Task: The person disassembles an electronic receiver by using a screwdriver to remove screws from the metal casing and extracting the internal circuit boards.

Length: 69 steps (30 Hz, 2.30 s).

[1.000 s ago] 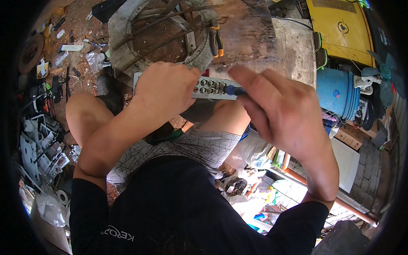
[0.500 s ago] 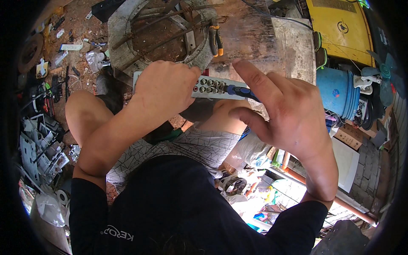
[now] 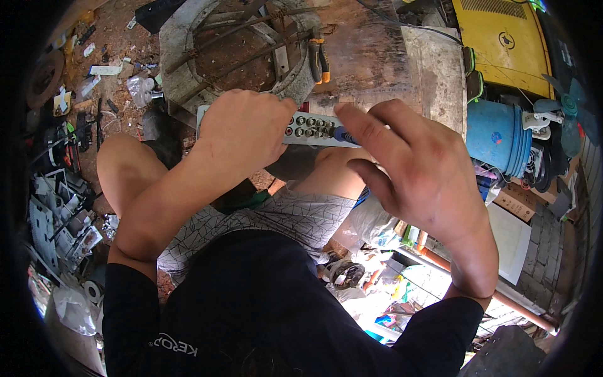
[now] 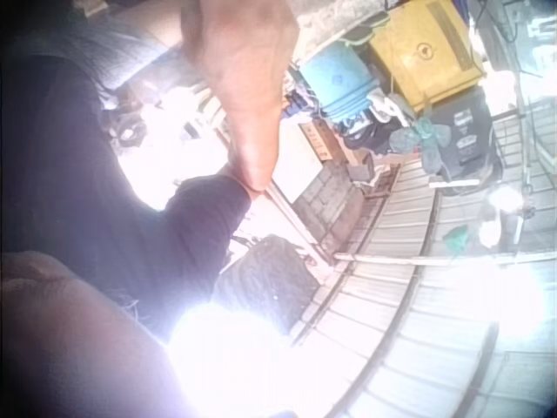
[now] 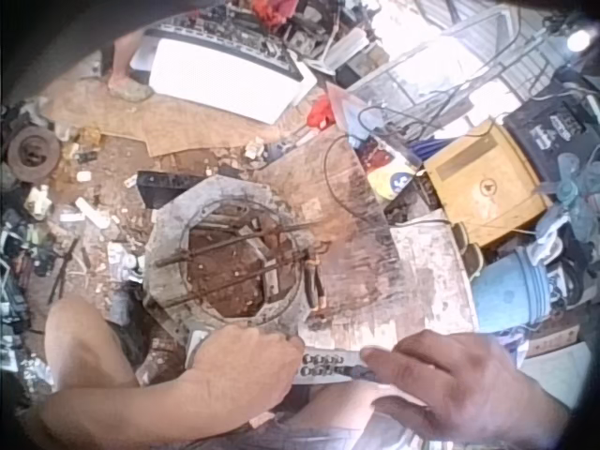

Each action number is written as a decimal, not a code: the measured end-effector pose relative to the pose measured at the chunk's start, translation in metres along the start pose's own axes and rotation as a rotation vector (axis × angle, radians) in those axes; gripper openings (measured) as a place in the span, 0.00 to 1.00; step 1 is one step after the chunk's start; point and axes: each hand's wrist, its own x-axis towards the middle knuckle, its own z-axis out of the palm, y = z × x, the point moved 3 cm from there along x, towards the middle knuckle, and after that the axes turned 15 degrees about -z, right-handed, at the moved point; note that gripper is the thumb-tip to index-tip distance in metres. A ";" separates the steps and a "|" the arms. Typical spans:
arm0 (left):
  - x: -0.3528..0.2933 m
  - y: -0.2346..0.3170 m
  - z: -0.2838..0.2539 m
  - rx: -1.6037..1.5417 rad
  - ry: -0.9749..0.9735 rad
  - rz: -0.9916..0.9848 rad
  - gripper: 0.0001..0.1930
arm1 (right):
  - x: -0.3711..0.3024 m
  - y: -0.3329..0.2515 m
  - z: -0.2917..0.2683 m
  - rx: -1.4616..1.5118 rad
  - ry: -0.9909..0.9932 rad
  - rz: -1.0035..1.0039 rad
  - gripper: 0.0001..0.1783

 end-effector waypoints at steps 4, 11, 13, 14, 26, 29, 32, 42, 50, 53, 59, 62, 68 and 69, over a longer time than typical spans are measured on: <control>0.000 0.000 0.000 -0.005 0.019 -0.001 0.15 | -0.004 0.004 0.003 0.050 -0.040 -0.053 0.26; 0.001 -0.001 0.000 -0.013 0.030 -0.014 0.16 | -0.002 0.004 0.000 0.073 0.004 0.041 0.28; 0.001 0.001 0.000 -0.007 0.036 -0.005 0.17 | -0.003 0.008 0.006 0.041 0.078 -0.079 0.29; 0.001 0.001 -0.001 -0.004 0.039 -0.001 0.17 | -0.003 0.007 0.004 0.040 0.087 -0.078 0.30; -0.003 0.010 0.014 0.112 0.301 0.135 0.12 | -0.007 0.005 0.002 0.126 0.063 0.073 0.22; -0.005 0.020 0.025 0.126 0.379 0.138 0.10 | -0.004 0.009 0.005 0.119 0.166 0.030 0.18; 0.001 0.022 0.019 0.144 0.369 0.074 0.14 | -0.007 0.017 0.007 0.129 0.215 0.016 0.17; 0.009 0.030 0.010 0.228 0.440 0.129 0.15 | -0.021 0.031 0.022 0.088 0.336 -0.014 0.24; 0.011 0.036 0.014 0.355 0.469 0.101 0.23 | -0.029 0.053 0.008 0.270 0.416 -0.180 0.11; 0.009 0.041 0.017 0.394 0.531 0.125 0.22 | -0.034 0.048 0.004 0.241 0.352 -0.077 0.13; 0.008 0.043 0.014 0.436 0.559 0.099 0.19 | -0.052 0.047 0.000 0.167 0.402 -0.188 0.15; 0.008 0.045 0.015 0.455 0.561 0.091 0.19 | -0.056 0.048 0.003 0.211 0.389 -0.166 0.15; 0.014 0.039 0.017 0.451 0.563 0.093 0.20 | -0.060 0.054 0.005 0.311 0.361 -0.141 0.14; 0.015 0.040 0.017 0.458 0.568 0.091 0.20 | -0.060 0.056 0.006 0.324 0.357 -0.136 0.14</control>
